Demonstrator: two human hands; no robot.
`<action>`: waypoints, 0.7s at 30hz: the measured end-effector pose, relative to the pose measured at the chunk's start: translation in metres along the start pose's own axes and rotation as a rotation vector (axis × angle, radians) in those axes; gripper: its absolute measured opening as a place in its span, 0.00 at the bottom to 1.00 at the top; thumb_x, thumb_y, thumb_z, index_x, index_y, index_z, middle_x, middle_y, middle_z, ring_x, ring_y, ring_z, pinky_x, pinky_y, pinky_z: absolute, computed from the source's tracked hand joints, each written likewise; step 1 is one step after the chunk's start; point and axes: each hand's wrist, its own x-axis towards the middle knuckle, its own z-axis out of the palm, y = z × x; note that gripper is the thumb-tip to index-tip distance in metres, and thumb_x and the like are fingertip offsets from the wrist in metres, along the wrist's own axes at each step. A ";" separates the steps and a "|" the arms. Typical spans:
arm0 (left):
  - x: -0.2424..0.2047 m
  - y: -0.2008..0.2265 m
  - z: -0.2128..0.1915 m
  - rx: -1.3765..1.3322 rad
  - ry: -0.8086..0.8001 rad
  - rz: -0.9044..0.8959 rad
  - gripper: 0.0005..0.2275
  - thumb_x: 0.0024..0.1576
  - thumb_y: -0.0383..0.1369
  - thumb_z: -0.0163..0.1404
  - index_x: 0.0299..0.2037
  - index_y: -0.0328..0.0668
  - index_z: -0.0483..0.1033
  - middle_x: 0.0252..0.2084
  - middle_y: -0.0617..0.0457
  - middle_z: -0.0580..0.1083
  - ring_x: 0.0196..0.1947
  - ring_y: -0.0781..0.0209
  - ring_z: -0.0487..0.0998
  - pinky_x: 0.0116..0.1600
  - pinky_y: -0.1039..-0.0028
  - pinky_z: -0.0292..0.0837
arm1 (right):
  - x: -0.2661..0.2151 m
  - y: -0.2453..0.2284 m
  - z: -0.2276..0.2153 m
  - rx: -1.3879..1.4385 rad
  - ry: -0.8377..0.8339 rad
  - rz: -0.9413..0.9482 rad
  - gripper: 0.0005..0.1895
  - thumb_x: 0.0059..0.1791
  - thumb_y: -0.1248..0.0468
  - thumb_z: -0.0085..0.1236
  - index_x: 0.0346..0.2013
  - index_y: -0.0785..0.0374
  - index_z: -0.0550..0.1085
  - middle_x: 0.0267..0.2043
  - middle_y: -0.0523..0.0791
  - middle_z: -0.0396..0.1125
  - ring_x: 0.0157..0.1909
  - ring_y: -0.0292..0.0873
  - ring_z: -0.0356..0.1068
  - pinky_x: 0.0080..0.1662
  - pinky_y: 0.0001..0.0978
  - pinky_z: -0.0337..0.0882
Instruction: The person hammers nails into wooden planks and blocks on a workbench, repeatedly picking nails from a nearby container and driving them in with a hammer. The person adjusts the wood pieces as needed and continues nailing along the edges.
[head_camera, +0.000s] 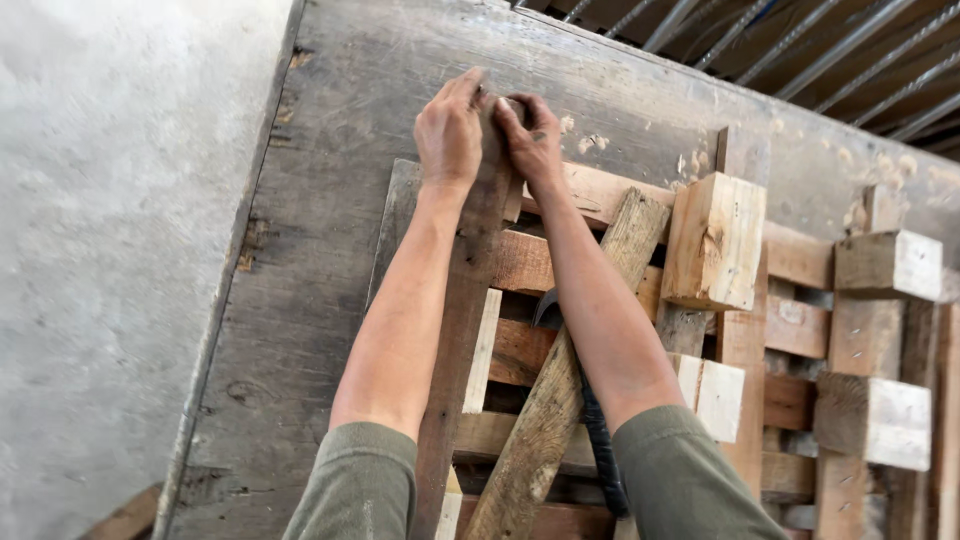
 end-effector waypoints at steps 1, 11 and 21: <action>0.001 0.002 0.001 0.015 -0.073 -0.064 0.09 0.62 0.31 0.55 0.50 0.39 0.80 0.40 0.49 0.82 0.37 0.52 0.84 0.43 0.65 0.79 | 0.001 -0.001 0.001 -0.067 0.011 0.002 0.19 0.53 0.53 0.62 0.51 0.63 0.77 0.47 0.48 0.76 0.49 0.42 0.74 0.52 0.33 0.75; 0.000 -0.011 0.010 0.013 0.016 0.016 0.04 0.61 0.31 0.56 0.42 0.43 0.82 0.36 0.54 0.83 0.33 0.62 0.84 0.38 0.72 0.82 | -0.204 -0.100 -0.137 -0.347 -0.182 0.221 0.33 0.53 0.53 0.55 0.69 0.61 0.58 0.68 0.56 0.59 0.66 0.54 0.65 0.55 0.50 0.77; -0.001 -0.002 0.005 0.021 0.038 0.115 0.03 0.62 0.29 0.55 0.41 0.41 0.81 0.37 0.54 0.83 0.35 0.61 0.85 0.39 0.73 0.83 | -0.374 -0.066 -0.170 -0.615 -0.227 0.353 0.43 0.48 0.57 0.62 0.72 0.63 0.51 0.53 0.56 0.67 0.51 0.55 0.71 0.52 0.54 0.74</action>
